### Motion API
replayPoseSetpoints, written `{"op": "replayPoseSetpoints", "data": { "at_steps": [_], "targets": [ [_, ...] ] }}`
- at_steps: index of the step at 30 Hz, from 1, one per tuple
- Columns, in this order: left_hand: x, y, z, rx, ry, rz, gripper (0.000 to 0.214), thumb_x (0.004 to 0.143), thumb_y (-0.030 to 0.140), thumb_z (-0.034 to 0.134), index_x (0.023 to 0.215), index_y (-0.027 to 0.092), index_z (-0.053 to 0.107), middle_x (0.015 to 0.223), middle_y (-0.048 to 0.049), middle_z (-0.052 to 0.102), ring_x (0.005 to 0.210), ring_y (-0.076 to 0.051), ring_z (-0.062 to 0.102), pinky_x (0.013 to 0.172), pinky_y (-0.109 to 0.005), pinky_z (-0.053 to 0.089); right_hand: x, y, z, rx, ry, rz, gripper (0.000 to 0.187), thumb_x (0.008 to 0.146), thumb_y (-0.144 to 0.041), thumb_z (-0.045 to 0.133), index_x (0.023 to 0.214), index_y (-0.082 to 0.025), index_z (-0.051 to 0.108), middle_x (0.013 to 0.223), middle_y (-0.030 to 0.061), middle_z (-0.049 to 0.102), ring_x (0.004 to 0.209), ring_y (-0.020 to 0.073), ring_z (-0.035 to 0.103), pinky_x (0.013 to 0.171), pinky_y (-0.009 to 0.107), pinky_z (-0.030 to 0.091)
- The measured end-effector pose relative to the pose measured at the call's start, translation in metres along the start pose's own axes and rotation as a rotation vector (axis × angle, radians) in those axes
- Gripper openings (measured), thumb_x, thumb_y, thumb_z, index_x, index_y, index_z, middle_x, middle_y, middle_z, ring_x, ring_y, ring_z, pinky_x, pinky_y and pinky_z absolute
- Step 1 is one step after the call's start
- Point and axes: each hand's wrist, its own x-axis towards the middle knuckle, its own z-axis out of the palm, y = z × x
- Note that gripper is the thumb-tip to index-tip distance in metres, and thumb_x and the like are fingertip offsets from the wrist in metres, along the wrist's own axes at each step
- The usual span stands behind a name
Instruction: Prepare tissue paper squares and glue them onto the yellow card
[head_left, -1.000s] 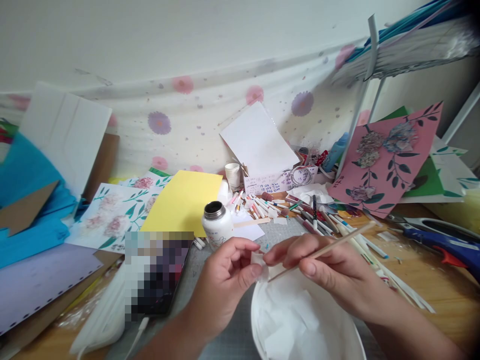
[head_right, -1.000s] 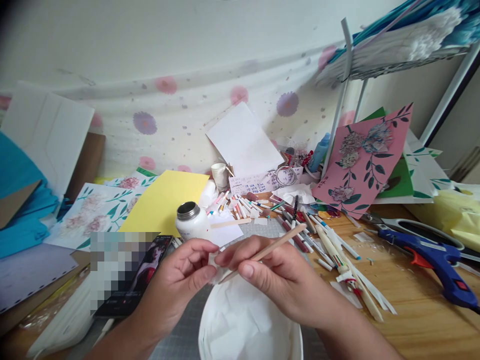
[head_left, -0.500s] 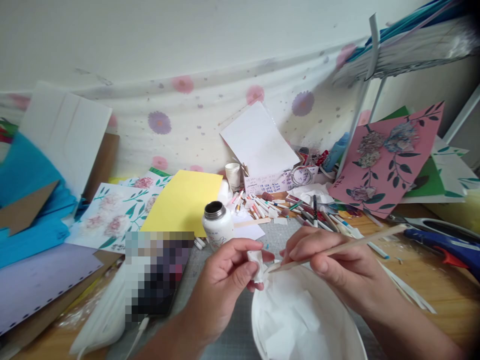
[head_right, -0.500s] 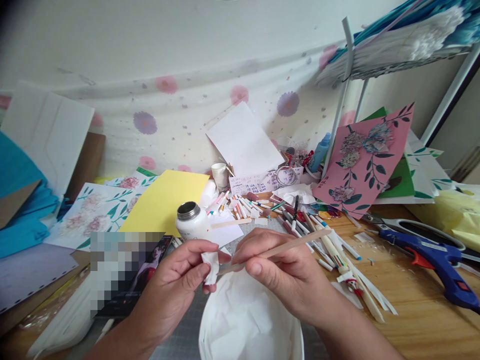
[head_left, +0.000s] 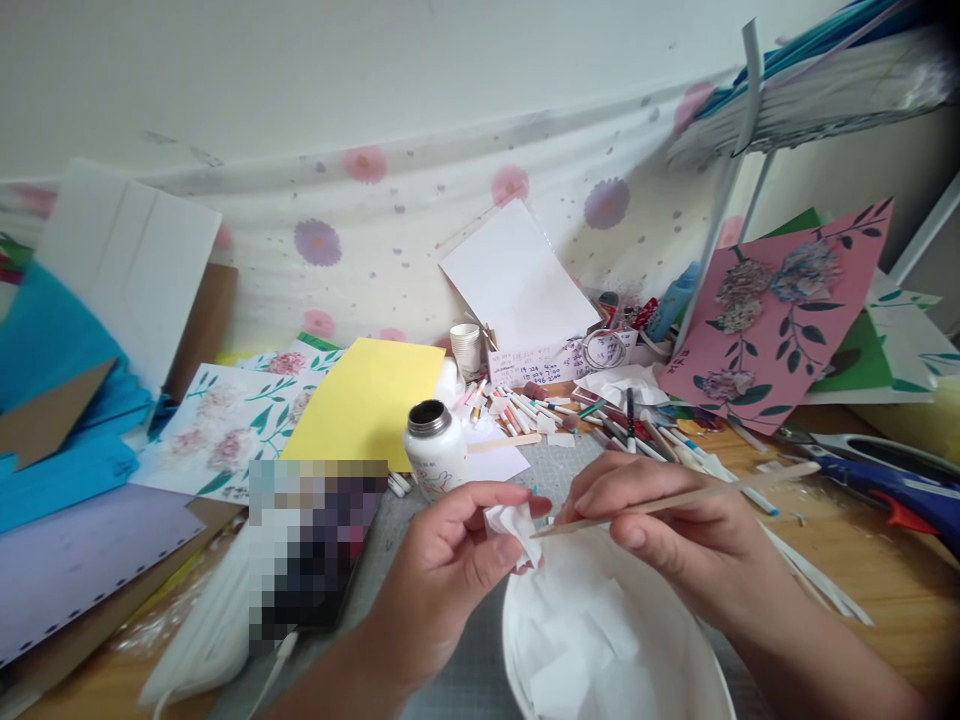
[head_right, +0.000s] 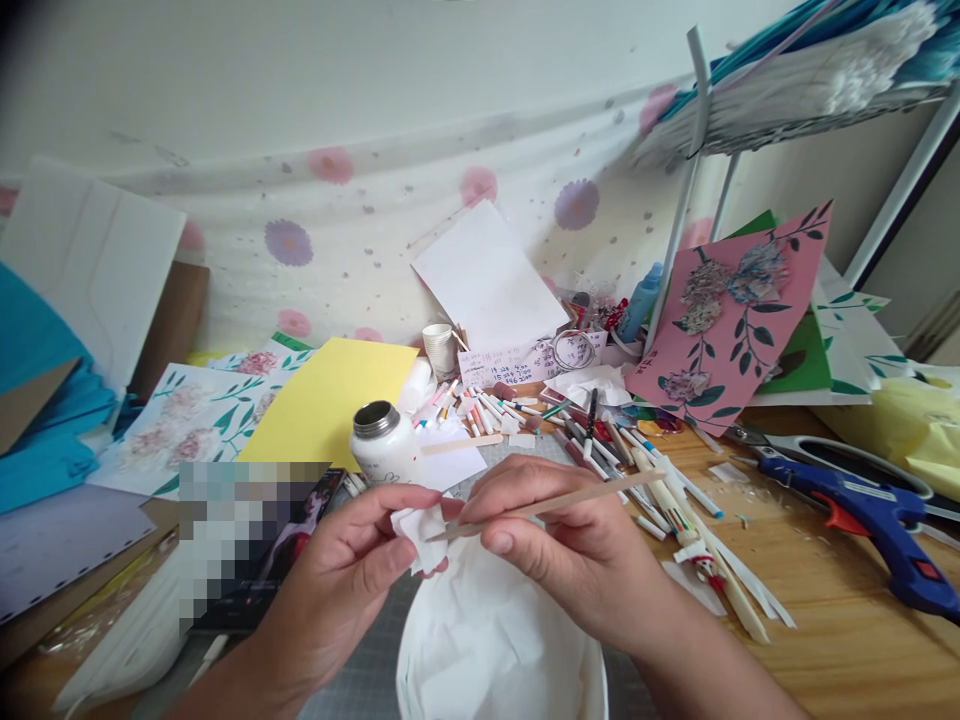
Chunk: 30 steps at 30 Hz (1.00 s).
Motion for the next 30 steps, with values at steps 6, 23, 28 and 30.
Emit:
{"op": "replayPoseSetpoints", "data": {
  "at_steps": [6, 23, 28, 30],
  "targets": [
    [0.0014, 0.0017, 0.0022, 0.033, 0.042, 0.024, 0.017, 0.081, 0.030, 0.079, 0.097, 0.023, 0.076, 0.089, -0.0031, 0.076, 0.074, -0.013, 0.066, 0.068, -0.022, 0.054, 0.0010, -0.0015, -0.0008, -0.051, -0.006, 0.009, 0.017, 0.095, -0.029, 0.064, 0.101, -0.021, 0.077, 0.086, 0.0077, 0.075, 0.082, 0.0191, 0.070, 0.073, 0.030, 0.056],
    [0.0020, 0.0049, 0.0006, 0.115, 0.063, 0.019, 0.019, 0.075, 0.009, 0.062, 0.084, 0.023, 0.070, 0.090, 0.0013, 0.068, 0.085, -0.016, 0.057, 0.076, -0.024, 0.043, 0.0020, -0.0010, 0.0000, -0.090, -0.054, 0.000, 0.017, 0.096, -0.029, 0.063, 0.100, -0.021, 0.077, 0.085, 0.0073, 0.075, 0.082, 0.0194, 0.070, 0.072, 0.029, 0.056],
    [0.0022, 0.0043, -0.0009, 0.100, 0.000, 0.029, 0.004, 0.085, 0.022, 0.067, 0.086, 0.024, 0.071, 0.097, -0.0002, 0.068, 0.087, -0.016, 0.058, 0.075, -0.023, 0.045, 0.0015, -0.0001, 0.0000, -0.072, -0.064, 0.002, 0.017, 0.096, -0.028, 0.062, 0.101, -0.020, 0.077, 0.086, 0.0074, 0.075, 0.083, 0.0184, 0.070, 0.073, 0.028, 0.056],
    [0.0027, 0.0035, -0.0014, 0.116, -0.005, 0.042, 0.004, 0.087, 0.026, 0.068, 0.086, 0.023, 0.070, 0.097, 0.0003, 0.068, 0.083, -0.014, 0.059, 0.074, -0.022, 0.045, 0.0015, -0.0002, 0.0000, -0.068, -0.066, 0.005, 0.017, 0.096, -0.028, 0.062, 0.101, -0.020, 0.077, 0.087, 0.0073, 0.075, 0.084, 0.0179, 0.070, 0.074, 0.028, 0.056]
  ]
}}
